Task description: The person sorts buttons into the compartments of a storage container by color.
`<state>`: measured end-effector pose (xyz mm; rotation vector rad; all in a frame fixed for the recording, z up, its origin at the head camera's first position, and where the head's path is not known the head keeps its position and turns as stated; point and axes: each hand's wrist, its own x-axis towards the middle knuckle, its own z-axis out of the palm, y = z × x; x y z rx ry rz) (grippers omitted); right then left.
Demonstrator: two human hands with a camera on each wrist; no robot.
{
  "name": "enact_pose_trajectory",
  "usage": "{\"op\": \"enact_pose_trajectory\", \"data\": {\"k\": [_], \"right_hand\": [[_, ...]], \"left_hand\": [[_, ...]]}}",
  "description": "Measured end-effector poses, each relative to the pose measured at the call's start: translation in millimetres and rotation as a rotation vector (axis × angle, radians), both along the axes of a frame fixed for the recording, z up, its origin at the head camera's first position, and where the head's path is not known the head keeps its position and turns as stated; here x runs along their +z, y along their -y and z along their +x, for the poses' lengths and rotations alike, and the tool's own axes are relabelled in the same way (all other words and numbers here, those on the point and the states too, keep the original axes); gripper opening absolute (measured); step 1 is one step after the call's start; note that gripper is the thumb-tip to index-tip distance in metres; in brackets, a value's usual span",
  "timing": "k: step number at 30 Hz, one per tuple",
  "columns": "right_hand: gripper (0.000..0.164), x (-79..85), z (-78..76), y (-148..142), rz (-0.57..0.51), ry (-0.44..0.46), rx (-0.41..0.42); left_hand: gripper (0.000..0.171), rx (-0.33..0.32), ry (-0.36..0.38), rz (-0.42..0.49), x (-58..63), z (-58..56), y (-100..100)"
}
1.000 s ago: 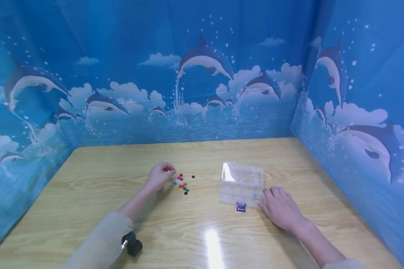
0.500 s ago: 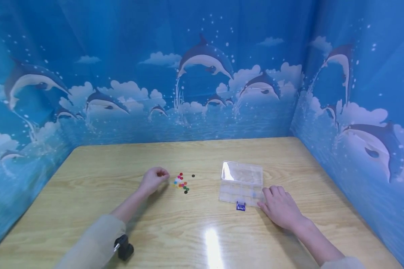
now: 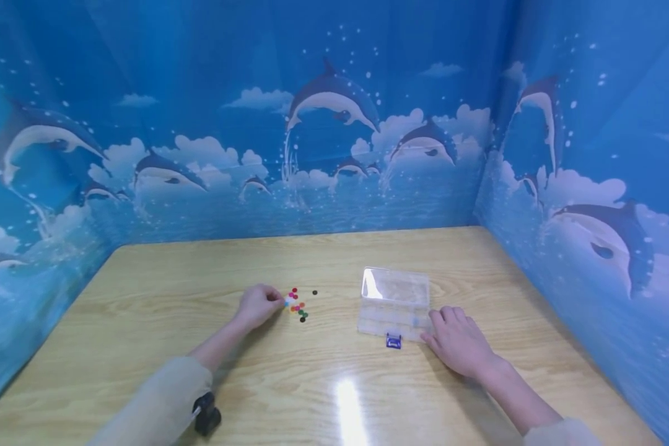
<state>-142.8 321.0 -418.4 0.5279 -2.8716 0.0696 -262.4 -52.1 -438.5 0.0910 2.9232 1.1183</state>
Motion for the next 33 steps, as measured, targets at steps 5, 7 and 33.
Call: {"op": "enact_pose_trajectory", "data": {"k": [5,7,33], "right_hand": [[0.041,-0.9,-0.2,1.4,-0.001,0.004,0.005],[0.041,-1.2,0.5,1.7,-0.005,0.007,0.003],[0.042,0.8,1.9,0.8,0.002,-0.004,0.007]], "left_hand": [[0.006,0.028,0.013,-0.052,-1.5,1.7,-3.6],[0.005,0.023,0.000,-0.066,-2.8,2.1,-4.3],[0.004,0.007,0.013,-0.155,3.2,-0.8,-9.4]]}}
